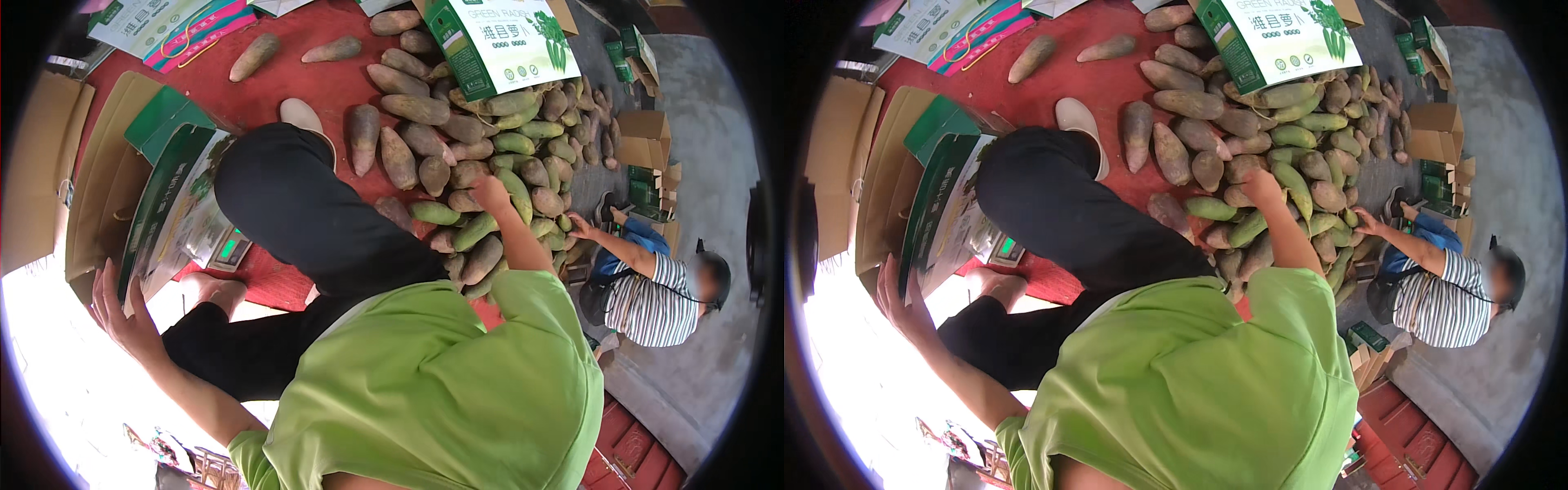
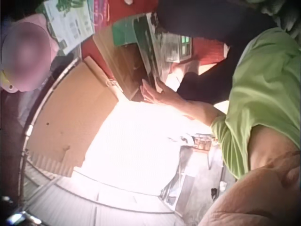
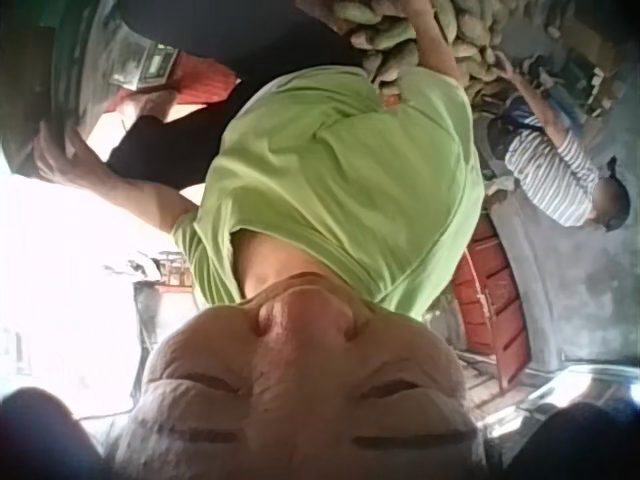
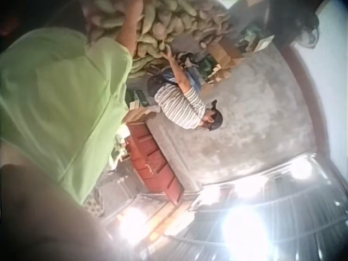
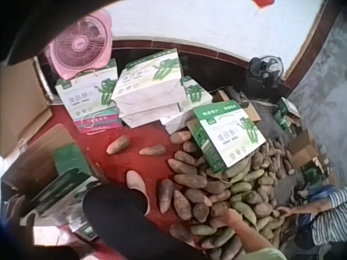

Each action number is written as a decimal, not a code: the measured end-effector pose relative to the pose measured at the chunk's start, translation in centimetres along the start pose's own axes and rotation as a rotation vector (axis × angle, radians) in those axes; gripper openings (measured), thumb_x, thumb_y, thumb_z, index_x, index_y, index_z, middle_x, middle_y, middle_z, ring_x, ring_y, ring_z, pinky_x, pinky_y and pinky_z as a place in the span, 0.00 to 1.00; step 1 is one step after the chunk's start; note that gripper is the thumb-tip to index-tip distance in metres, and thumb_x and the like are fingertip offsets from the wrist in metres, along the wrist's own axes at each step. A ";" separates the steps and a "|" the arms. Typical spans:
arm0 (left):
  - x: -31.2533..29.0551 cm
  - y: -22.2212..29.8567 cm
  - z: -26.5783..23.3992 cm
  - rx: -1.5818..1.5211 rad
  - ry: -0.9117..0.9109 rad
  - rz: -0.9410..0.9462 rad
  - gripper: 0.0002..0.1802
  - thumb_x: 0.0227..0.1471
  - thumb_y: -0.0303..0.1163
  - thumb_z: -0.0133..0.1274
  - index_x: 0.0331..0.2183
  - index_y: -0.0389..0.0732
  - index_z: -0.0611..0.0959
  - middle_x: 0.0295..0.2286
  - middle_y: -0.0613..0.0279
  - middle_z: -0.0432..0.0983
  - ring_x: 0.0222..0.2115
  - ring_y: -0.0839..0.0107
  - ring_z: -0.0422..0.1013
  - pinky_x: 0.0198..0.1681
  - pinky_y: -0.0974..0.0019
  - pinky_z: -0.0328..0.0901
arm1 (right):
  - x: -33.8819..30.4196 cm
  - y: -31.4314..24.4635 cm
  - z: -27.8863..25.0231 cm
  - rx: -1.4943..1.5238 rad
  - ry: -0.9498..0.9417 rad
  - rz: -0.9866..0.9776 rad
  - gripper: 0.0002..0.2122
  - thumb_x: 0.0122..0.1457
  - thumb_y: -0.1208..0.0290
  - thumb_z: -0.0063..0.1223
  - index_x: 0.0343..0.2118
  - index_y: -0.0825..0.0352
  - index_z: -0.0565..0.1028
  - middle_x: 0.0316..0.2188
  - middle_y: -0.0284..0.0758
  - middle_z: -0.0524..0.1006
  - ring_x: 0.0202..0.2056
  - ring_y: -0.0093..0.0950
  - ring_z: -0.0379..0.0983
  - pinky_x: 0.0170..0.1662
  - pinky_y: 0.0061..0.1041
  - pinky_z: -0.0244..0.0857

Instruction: Picking up radishes from a pile on the floor and packing them into a cardboard shipping box placed on a scale.

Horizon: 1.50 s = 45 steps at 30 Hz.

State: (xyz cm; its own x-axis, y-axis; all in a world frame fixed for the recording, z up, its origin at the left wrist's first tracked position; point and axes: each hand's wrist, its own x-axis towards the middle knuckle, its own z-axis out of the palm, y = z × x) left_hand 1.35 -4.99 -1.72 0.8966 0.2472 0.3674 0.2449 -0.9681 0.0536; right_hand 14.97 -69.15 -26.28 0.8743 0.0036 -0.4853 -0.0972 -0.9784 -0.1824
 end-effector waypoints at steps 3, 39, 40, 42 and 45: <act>0.6 0.2 -0.9 0.022 -0.058 -0.012 0.23 0.48 0.27 0.57 0.48 0.45 0.78 0.43 0.63 0.75 0.50 0.63 0.67 0.58 0.55 0.51 | -2.0 -0.4 1.3 -0.300 0.054 0.153 0.13 0.49 0.69 0.55 0.40 0.55 0.77 0.41 0.35 0.75 0.48 0.36 0.69 0.45 0.37 0.68; 1.0 4.0 0.1 -0.070 -0.107 -0.078 0.06 0.42 0.23 0.49 0.27 0.40 0.79 0.27 0.62 0.74 0.32 0.60 0.72 0.53 0.56 0.63 | -0.8 -36.6 -24.8 0.473 -0.078 -0.729 0.30 0.39 0.70 0.67 0.48 0.70 0.71 0.42 0.36 0.74 0.42 0.26 0.70 0.48 0.25 0.64; 1.0 3.9 0.1 -0.078 -0.103 -0.076 0.06 0.42 0.23 0.49 0.27 0.40 0.79 0.27 0.62 0.74 0.32 0.60 0.72 0.53 0.56 0.63 | -1.4 -39.6 -25.6 0.403 -0.072 -0.854 0.30 0.39 0.69 0.68 0.49 0.70 0.70 0.42 0.36 0.74 0.42 0.26 0.71 0.47 0.26 0.64; 1.0 3.8 0.1 -0.068 -0.108 -0.079 0.05 0.42 0.24 0.49 0.27 0.40 0.79 0.28 0.62 0.74 0.33 0.60 0.72 0.53 0.56 0.62 | -2.4 -45.7 -25.4 0.287 0.006 -1.161 0.29 0.37 0.67 0.68 0.46 0.69 0.72 0.38 0.37 0.77 0.41 0.26 0.73 0.47 0.26 0.65; 0.9 3.7 0.0 -0.051 -0.115 -0.084 0.05 0.43 0.24 0.50 0.27 0.41 0.79 0.28 0.62 0.74 0.33 0.61 0.72 0.53 0.56 0.62 | -4.5 -53.9 -22.5 -0.028 0.041 -1.274 0.27 0.34 0.58 0.65 0.39 0.67 0.75 0.34 0.41 0.78 0.37 0.38 0.75 0.40 0.34 0.68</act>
State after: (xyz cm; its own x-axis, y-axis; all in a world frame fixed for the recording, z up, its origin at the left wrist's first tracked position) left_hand 3.10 -8.34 -1.19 0.9109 0.3280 0.2506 0.3046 -0.9438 0.1281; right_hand 26.96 -21.08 4.97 0.3552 0.9337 0.0455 0.8276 -0.2915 -0.4797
